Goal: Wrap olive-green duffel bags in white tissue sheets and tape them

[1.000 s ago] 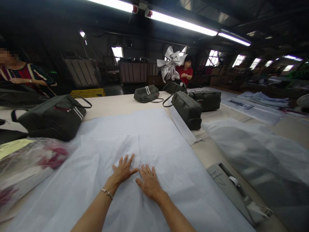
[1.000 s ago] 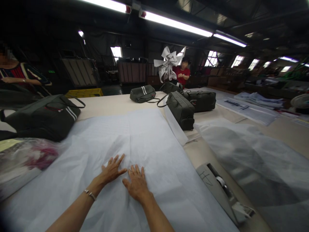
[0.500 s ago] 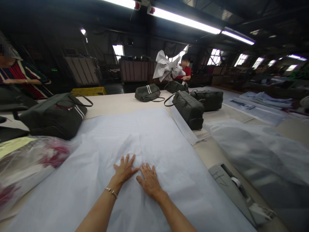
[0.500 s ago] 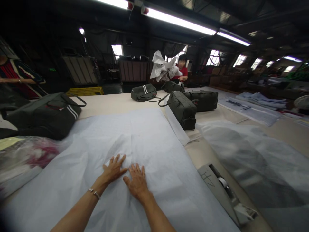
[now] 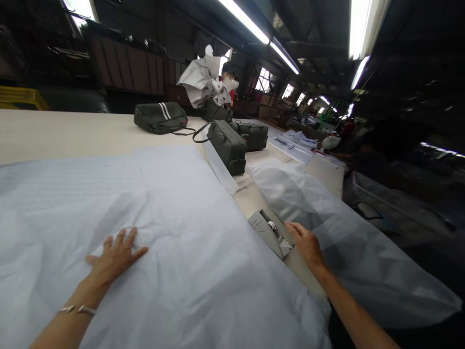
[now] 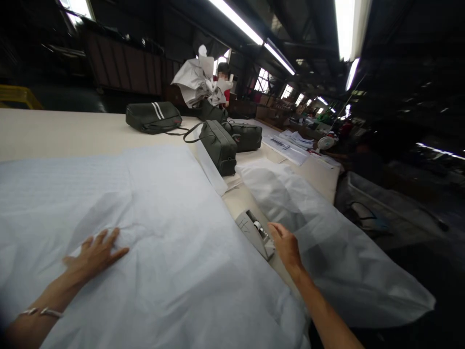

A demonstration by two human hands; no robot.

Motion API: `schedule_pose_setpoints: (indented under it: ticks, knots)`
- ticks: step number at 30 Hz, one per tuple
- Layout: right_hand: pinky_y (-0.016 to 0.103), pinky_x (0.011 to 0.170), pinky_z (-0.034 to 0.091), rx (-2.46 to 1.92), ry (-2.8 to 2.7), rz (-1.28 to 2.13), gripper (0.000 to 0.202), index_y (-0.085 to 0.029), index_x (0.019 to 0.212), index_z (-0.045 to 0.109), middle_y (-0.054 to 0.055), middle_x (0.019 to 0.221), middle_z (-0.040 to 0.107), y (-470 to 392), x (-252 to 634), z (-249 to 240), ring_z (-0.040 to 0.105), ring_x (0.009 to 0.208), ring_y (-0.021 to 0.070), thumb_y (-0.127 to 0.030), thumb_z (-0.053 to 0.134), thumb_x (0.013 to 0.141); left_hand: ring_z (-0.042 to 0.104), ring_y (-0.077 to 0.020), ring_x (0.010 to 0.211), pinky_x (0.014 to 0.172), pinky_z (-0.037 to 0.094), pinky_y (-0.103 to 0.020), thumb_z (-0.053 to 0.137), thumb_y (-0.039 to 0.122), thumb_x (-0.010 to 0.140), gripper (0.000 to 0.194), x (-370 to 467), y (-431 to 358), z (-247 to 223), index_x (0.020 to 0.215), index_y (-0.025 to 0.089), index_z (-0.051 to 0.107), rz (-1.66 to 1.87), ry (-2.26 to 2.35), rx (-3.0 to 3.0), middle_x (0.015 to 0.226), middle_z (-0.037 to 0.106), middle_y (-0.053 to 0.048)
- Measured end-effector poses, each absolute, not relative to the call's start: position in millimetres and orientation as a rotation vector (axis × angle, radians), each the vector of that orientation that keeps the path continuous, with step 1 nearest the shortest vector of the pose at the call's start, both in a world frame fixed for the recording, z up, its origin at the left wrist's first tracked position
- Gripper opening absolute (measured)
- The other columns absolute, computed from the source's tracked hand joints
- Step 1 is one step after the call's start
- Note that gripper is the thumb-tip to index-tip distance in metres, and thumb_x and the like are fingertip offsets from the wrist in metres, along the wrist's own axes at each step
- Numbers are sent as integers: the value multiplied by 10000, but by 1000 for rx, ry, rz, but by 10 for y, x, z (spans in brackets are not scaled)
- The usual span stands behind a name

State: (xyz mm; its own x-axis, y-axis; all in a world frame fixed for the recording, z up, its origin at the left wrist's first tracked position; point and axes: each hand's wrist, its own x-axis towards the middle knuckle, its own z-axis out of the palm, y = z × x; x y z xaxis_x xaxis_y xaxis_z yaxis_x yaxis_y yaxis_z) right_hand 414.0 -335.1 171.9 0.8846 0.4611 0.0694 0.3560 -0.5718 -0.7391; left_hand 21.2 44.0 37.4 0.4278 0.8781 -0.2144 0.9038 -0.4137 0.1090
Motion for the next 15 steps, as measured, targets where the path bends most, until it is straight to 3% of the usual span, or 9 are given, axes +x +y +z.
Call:
schedule_pose_setpoints:
  ticks: [3, 7, 15]
  knots:
    - [362, 852, 476, -2299, -533, 467, 434, -173, 864, 731, 103, 941, 737, -3628, 4584, 1598, 638, 934, 275, -552, 645, 672, 228, -419, 1412, 991, 243, -778, 264, 474, 982, 584, 221, 456, 360, 1517, 246, 219, -184, 1606, 2446, 1603, 215, -103]
    - [320, 699, 472, -2227, -532, 694, 430, -151, 759, 731, 58, 720, 703, -3621, 4777, 1409, 604, 688, 196, -544, 686, 592, 235, -398, 1420, 1032, 259, -720, 327, 463, 973, 597, 228, 483, 361, 1517, 239, 224, -194, 1607, 2448, 1602, 212, -126]
    - [309, 664, 450, -2206, -511, 751, 273, -160, 574, 667, 30, 580, 633, -3527, 4893, 1366, 541, 597, 159, -431, 682, 544, 233, -411, 1426, 1040, 244, -731, 319, 515, 958, 627, 248, 399, 569, 1516, 244, 232, -205, 1603, 2401, 1597, 226, -131]
